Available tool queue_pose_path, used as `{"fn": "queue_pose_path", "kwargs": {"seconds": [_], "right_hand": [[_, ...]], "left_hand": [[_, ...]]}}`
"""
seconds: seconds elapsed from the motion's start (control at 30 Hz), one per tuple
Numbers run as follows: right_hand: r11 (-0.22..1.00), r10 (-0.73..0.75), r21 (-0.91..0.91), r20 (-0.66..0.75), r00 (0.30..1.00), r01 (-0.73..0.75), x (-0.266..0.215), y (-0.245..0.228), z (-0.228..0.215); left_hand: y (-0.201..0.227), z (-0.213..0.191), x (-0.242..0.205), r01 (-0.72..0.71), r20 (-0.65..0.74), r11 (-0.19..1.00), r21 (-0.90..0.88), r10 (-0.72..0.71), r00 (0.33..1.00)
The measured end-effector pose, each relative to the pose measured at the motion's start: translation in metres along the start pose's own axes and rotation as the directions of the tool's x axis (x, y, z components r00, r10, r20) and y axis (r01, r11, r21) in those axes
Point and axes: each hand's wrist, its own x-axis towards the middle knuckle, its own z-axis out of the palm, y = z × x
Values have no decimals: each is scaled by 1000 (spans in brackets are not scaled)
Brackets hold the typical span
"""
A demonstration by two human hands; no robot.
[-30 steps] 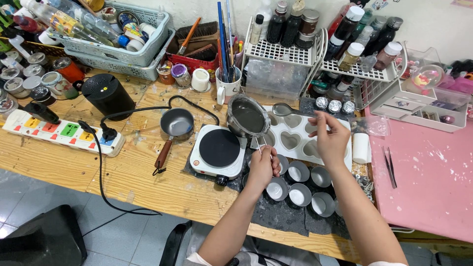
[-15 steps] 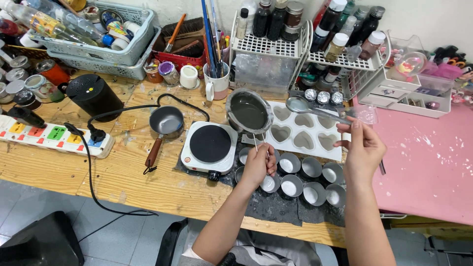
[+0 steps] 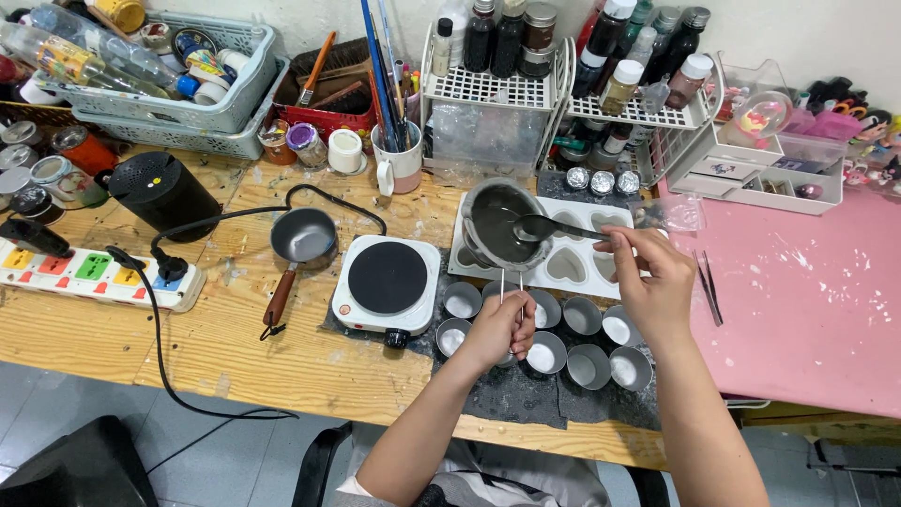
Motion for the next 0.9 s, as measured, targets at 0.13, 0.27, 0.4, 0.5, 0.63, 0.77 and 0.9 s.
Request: {"fn": "queue_pose_path", "kwargs": {"seconds": [0.13,0.27,0.4,0.5,0.63,0.77,0.9], "right_hand": [[1000,-1,8,-18,1000,1,-4,8,0],[983,167,86,-41,985,-163,-8,21,2],[935,251,271,-48,967,-229,-12,44,4],[901,303,328,-13,953,-282,-10,57,3],[848,372,402,10,928,-345,-11,67,2],[790,424,489,4,906,-371,-14,78,-2],[759,449,540,-33,893,-362,-14,78,-9]], "left_hand": [[0,2,-1,33,26,999,-1,-33,999],[3,4,-3,108,54,994,-9,-107,993],[4,5,-5,123,85,992,7,-123,989],[2,4,-5,124,104,992,10,-124,987],[3,6,-6,134,109,991,11,-135,985],[4,7,-6,147,83,989,14,-148,985],[3,4,-5,148,49,989,30,-149,988]]}}
